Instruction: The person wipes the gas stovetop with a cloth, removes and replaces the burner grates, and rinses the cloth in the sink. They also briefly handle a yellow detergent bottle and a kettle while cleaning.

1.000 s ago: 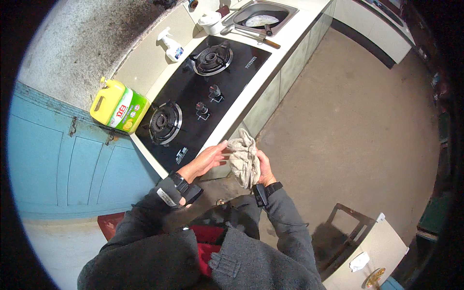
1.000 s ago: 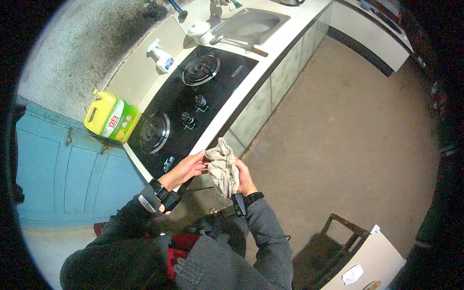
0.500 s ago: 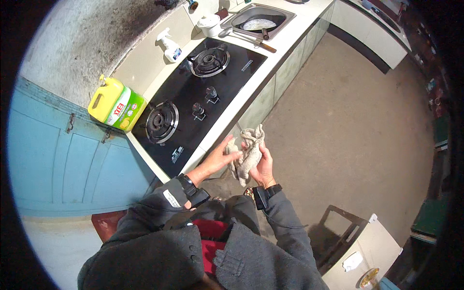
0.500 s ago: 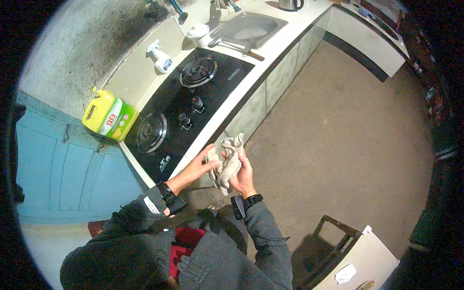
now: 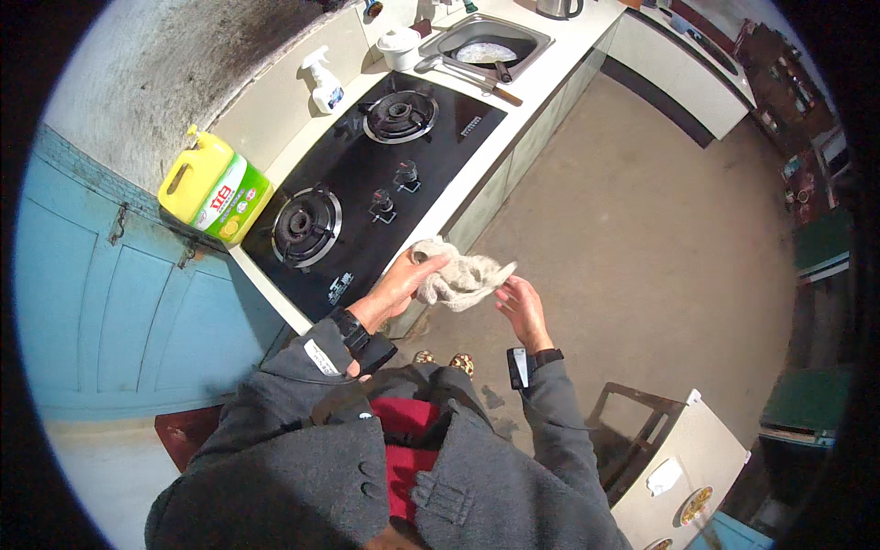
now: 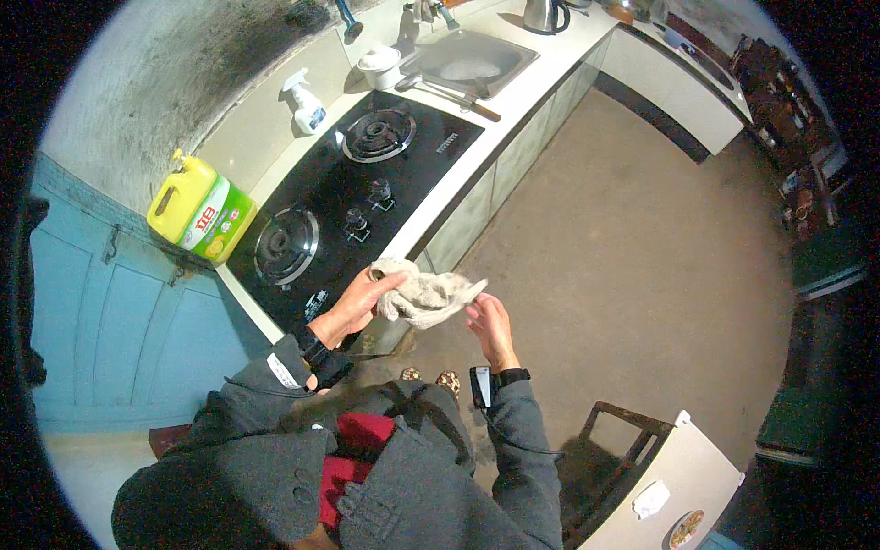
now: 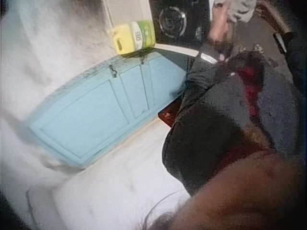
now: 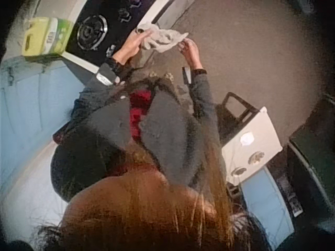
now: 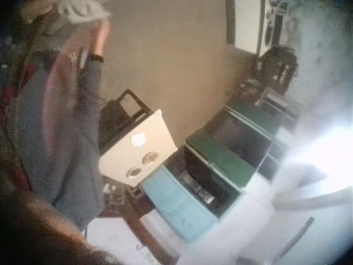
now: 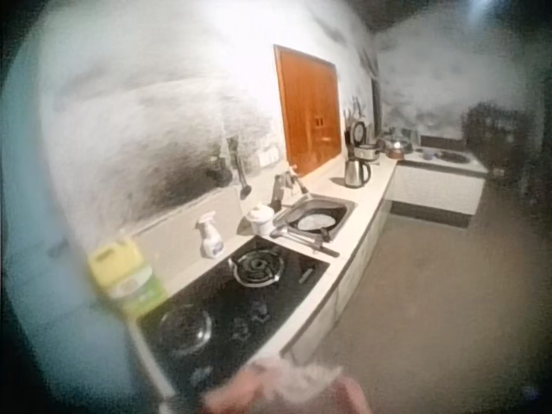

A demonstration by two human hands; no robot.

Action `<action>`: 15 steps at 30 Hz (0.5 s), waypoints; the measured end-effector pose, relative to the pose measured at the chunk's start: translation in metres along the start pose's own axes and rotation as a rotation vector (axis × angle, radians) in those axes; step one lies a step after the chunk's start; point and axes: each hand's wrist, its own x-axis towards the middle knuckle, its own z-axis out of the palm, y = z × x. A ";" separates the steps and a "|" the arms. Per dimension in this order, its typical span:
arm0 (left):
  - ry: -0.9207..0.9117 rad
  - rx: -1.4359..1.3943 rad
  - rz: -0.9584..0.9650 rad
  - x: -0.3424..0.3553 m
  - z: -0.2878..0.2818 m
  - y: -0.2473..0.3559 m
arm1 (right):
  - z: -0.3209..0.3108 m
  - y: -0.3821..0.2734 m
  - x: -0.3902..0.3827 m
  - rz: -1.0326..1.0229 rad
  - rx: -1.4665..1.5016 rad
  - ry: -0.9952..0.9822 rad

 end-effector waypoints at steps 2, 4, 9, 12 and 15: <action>-0.036 0.078 -0.024 -0.002 -0.004 0.006 | 0.013 0.002 -0.008 -0.297 -0.213 -0.119; -0.130 0.102 -0.090 -0.002 -0.008 0.011 | 0.033 -0.003 -0.018 -0.430 -0.336 -0.275; -0.173 0.314 0.158 0.011 -0.030 0.027 | 0.101 -0.008 -0.040 -0.451 -0.550 -0.473; -0.027 0.097 0.149 0.024 -0.050 0.029 | 0.127 -0.015 -0.044 -0.341 -0.211 -0.422; -0.313 -0.214 -0.260 0.027 -0.060 0.005 | 0.138 -0.027 -0.039 -0.266 0.157 -0.401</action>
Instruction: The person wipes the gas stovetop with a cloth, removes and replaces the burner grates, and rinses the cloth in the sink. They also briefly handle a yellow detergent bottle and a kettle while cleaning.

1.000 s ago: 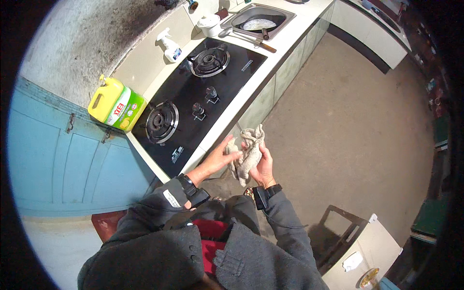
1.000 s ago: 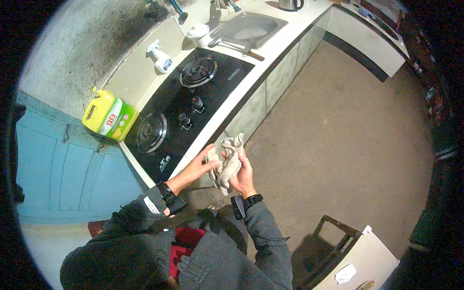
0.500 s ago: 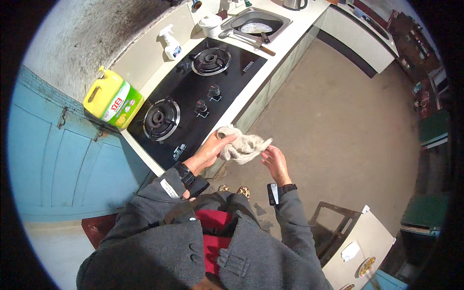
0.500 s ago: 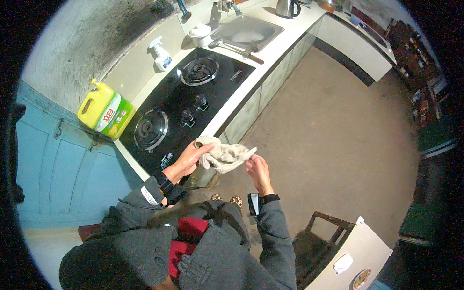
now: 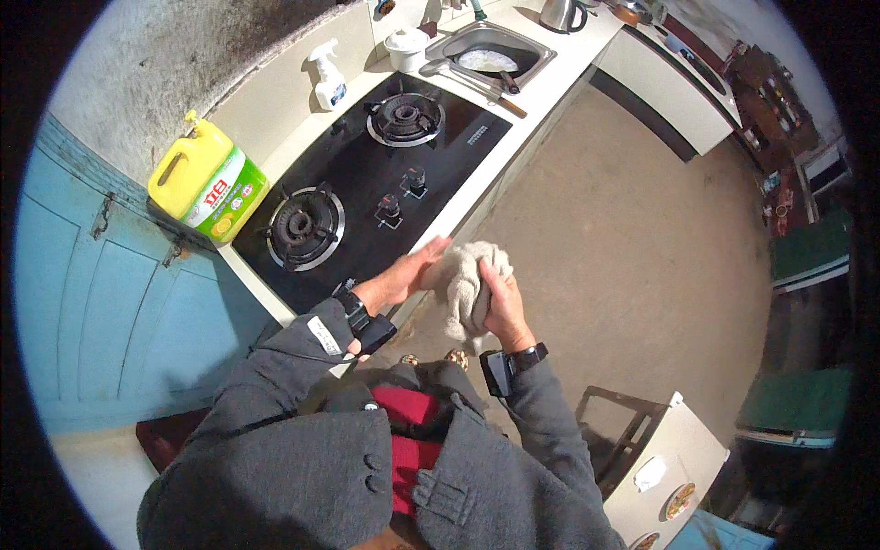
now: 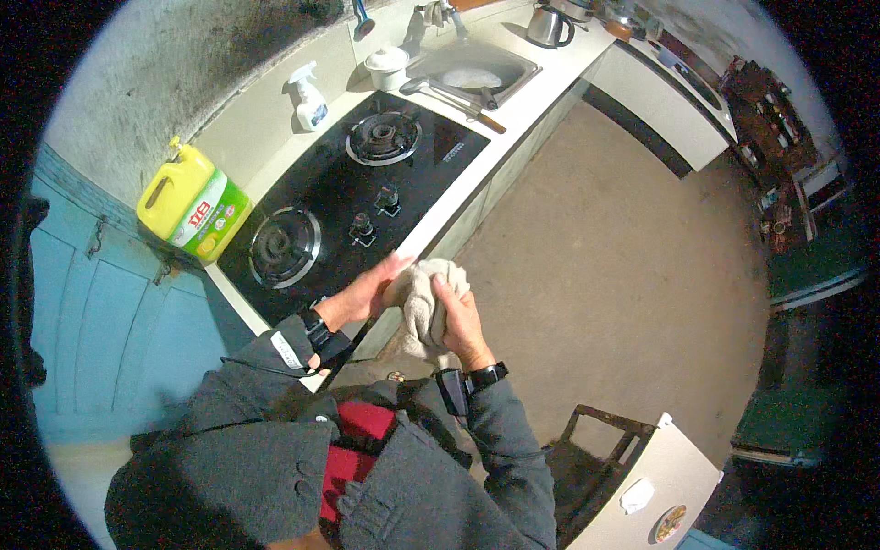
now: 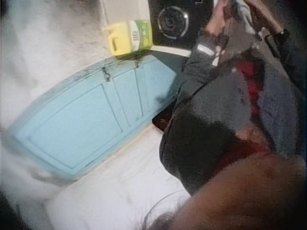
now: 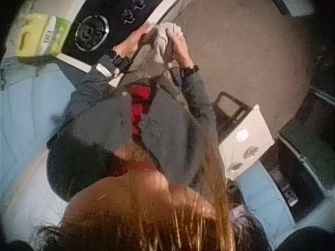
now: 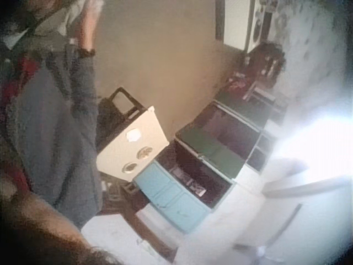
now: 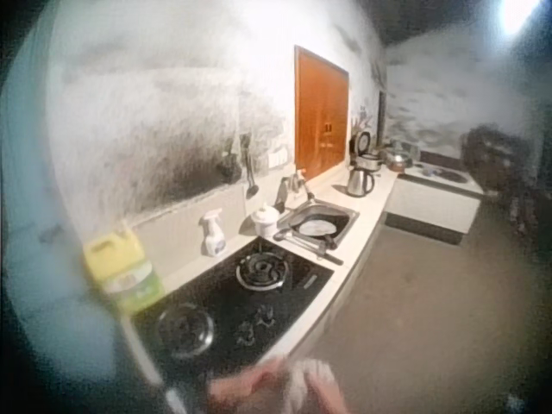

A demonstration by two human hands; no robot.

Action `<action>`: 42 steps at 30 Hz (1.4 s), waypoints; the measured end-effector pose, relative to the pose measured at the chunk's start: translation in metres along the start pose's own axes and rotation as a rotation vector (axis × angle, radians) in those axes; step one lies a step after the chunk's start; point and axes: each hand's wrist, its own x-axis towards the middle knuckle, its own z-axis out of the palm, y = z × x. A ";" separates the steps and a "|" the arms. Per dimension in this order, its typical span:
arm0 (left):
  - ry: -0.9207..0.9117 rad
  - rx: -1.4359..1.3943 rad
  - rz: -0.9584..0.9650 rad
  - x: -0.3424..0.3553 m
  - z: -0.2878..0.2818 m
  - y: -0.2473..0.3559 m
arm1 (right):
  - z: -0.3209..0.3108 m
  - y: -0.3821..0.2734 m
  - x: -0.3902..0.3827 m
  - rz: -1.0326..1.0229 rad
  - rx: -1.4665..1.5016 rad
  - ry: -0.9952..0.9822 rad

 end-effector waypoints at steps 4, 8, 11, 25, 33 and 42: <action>-0.156 0.256 -0.033 0.023 -0.007 -0.045 | -0.013 -0.028 0.030 0.004 -0.080 0.103; 0.247 0.057 -0.038 0.073 -0.020 -0.049 | -0.072 -0.082 0.084 -0.067 -0.814 0.156; 0.162 -0.326 0.029 0.118 -0.021 -0.029 | -0.130 -0.124 0.136 0.112 -0.855 0.234; 0.530 -0.469 0.000 0.309 -0.014 0.034 | -0.231 -0.145 0.423 -0.439 -1.668 0.246; 0.545 -0.400 0.062 0.308 -0.039 0.022 | -0.216 -0.108 0.439 -0.571 -1.999 0.167; 0.622 -0.392 0.132 0.230 -0.049 0.010 | -0.184 -0.044 0.394 -0.553 -1.957 0.209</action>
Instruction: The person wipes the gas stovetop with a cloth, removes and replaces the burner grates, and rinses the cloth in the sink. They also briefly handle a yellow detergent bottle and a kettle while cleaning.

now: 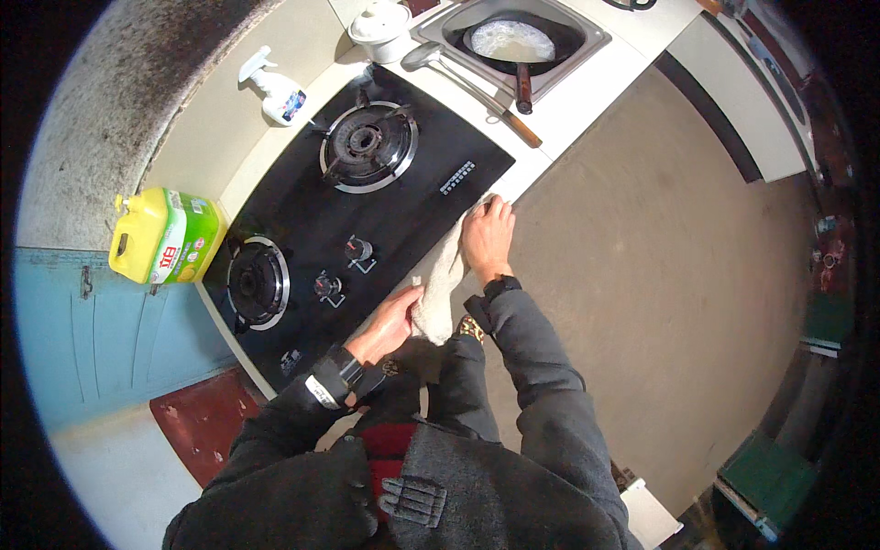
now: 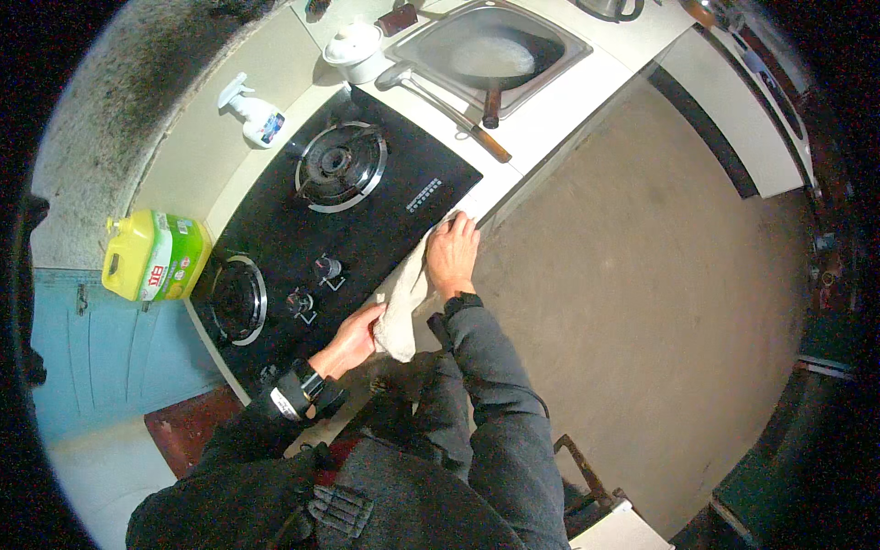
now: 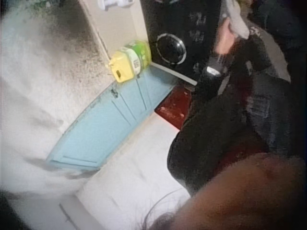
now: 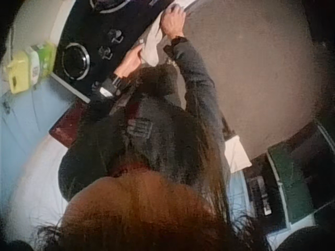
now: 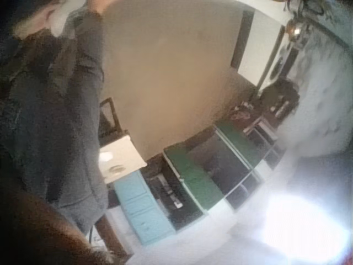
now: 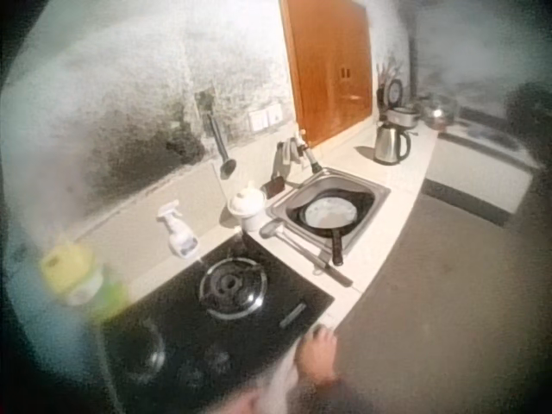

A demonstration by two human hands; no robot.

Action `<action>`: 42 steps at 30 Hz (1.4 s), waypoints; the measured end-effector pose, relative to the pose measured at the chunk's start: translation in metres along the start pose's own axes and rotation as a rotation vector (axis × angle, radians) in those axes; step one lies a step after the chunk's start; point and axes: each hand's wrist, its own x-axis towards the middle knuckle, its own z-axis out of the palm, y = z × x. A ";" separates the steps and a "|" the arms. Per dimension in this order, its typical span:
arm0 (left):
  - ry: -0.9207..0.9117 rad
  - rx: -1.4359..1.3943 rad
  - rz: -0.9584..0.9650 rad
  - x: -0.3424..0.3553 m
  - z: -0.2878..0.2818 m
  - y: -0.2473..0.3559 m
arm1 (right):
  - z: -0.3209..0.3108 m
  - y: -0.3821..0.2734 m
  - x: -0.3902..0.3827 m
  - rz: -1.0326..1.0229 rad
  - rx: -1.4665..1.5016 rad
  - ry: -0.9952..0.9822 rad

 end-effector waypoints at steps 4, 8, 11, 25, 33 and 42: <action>-0.039 0.136 -0.070 -0.047 -0.042 0.002 | -0.001 -0.048 -0.046 0.062 0.060 -0.011; -0.151 0.232 -0.056 -0.094 -0.098 -0.006 | 0.001 -0.101 -0.101 0.054 0.008 -0.056; -0.130 0.336 -0.064 -0.136 -0.150 -0.009 | 0.004 -0.150 -0.149 0.064 -0.016 -0.024; -0.101 0.399 -0.032 -0.327 -0.333 -0.018 | -0.007 -0.340 -0.334 0.093 -0.021 0.001; -0.069 0.461 -0.037 -0.388 -0.391 -0.046 | -0.006 -0.391 -0.405 0.068 0.063 -0.054; -0.047 0.636 -0.120 -0.447 -0.465 -0.057 | -0.006 -0.460 -0.477 0.063 0.068 -0.090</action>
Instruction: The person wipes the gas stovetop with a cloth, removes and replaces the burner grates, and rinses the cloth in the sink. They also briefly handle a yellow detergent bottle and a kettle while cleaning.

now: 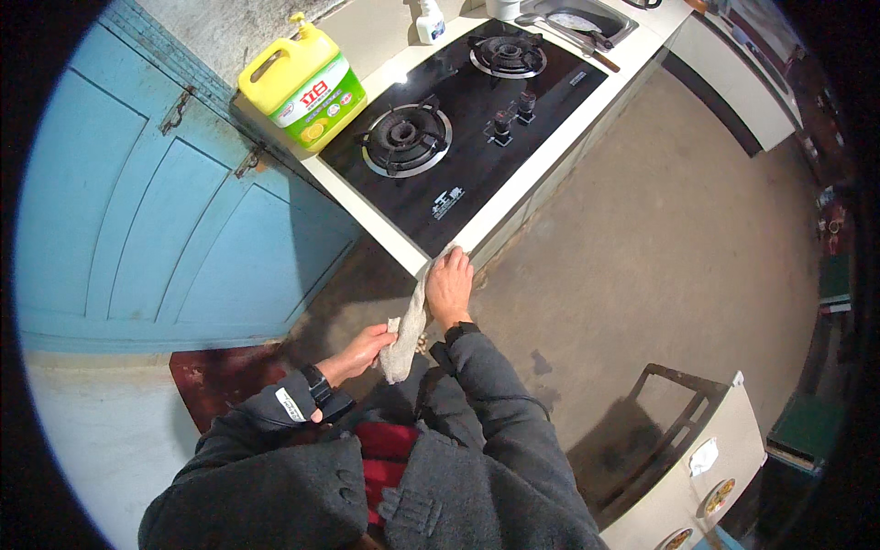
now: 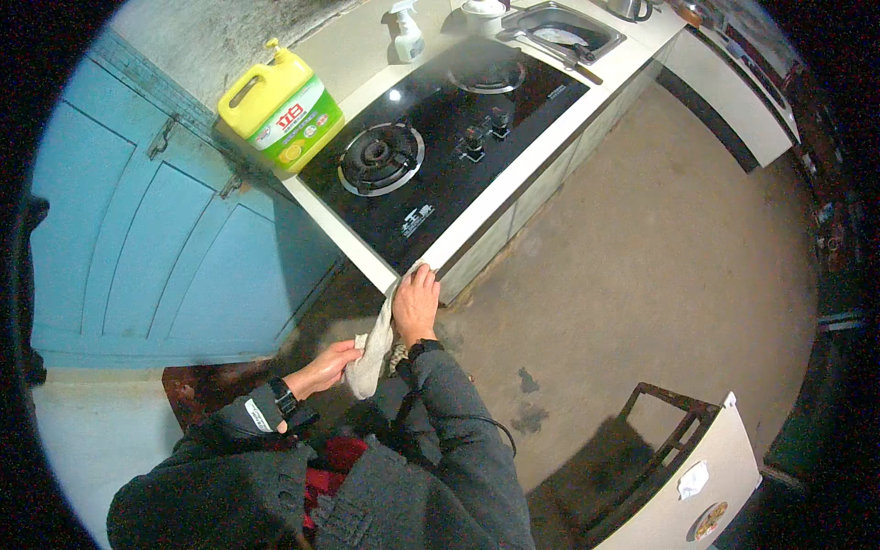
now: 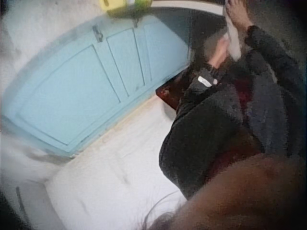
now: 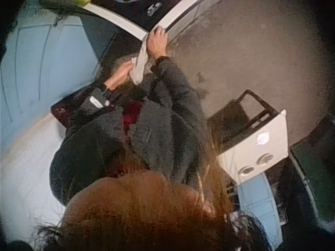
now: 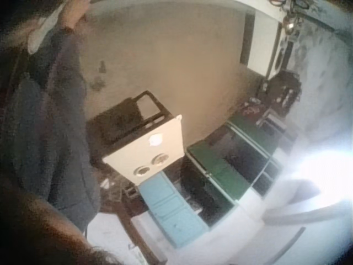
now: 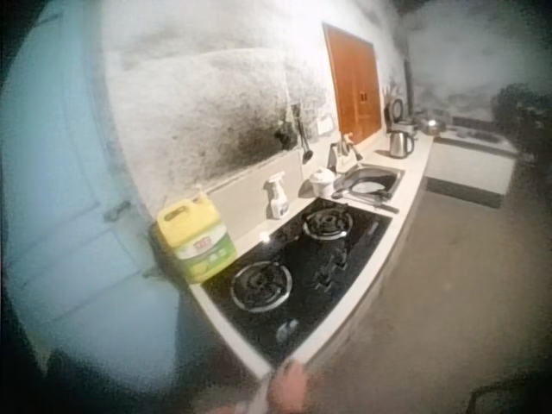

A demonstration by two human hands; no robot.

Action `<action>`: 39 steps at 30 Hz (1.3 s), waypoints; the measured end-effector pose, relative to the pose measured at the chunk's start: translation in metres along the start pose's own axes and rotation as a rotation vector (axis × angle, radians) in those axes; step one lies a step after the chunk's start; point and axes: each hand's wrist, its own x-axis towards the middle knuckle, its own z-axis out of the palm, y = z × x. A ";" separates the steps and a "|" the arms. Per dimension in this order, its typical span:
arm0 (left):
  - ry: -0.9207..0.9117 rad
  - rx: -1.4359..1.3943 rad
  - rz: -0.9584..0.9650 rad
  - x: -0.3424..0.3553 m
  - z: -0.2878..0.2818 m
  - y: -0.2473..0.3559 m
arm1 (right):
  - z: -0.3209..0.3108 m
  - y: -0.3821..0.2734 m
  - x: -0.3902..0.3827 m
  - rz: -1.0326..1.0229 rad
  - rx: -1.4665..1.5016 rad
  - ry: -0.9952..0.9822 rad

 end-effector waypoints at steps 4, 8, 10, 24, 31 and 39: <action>-0.073 -0.010 0.000 -0.023 -0.024 -0.004 | 0.026 -0.018 -0.032 0.024 0.158 -0.056; -0.250 0.346 -0.086 -0.040 -0.072 -0.001 | 0.061 -0.075 -0.100 -0.117 0.176 -0.303; -0.271 0.457 -0.067 -0.053 -0.099 0.000 | 0.066 -0.099 -0.127 -0.075 0.334 -0.423; -0.339 0.264 0.271 0.012 -0.129 0.056 | -0.006 -0.058 -0.042 0.320 0.252 0.188; -0.345 0.504 0.238 0.008 -0.150 0.108 | 0.041 -0.102 -0.018 0.001 0.518 -0.226; -0.495 0.004 0.435 0.026 -0.095 0.232 | -0.071 -0.065 0.101 0.359 1.940 -0.287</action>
